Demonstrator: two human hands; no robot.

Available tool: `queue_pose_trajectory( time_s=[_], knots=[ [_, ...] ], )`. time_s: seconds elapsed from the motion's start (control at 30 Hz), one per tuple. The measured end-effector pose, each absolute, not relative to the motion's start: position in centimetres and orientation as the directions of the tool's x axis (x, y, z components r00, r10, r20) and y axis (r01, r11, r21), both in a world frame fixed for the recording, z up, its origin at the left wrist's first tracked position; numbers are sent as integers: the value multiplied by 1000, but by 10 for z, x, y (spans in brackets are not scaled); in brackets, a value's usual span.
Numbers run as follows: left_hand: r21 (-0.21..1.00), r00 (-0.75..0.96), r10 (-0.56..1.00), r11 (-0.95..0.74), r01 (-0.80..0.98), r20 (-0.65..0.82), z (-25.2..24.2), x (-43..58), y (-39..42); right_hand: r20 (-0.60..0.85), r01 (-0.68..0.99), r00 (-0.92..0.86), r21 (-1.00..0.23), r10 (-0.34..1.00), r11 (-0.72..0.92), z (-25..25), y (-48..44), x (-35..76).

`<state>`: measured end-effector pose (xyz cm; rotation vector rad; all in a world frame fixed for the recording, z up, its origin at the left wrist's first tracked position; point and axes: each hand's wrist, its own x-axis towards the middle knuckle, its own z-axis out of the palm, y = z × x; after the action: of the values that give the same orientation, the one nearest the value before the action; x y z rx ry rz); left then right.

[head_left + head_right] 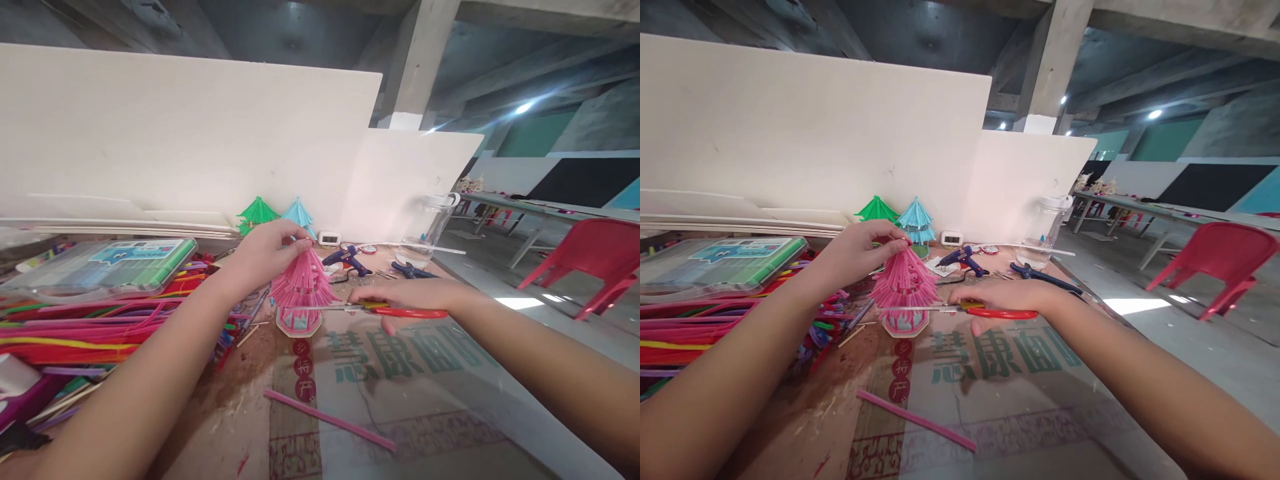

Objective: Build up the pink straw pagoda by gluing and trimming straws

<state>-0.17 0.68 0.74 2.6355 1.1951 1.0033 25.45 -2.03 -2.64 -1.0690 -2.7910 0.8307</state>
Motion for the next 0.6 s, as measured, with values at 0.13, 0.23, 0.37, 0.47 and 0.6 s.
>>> queue_pose_trajectory(
  time_s=[0.13,0.23,0.37,0.47,0.6],
  knots=[
    [339,458,708,-679,651,538,8,-2,8,-256,708,-701,-366,666,604,-37,-28,254],
    [364,426,735,-649,668,528,8,-4,9,-267,756,-651,-314,710,575,-53,-29,261],
    [354,391,750,-618,702,534,6,-6,13,-218,737,-670,-314,710,599,-75,-25,272],
    [352,370,756,-603,716,541,4,-7,16,-142,720,-684,-290,715,631,-85,-22,277],
    [377,357,766,-595,710,535,2,-9,20,-91,710,-694,-251,714,658,-87,-17,281]
  ],
)
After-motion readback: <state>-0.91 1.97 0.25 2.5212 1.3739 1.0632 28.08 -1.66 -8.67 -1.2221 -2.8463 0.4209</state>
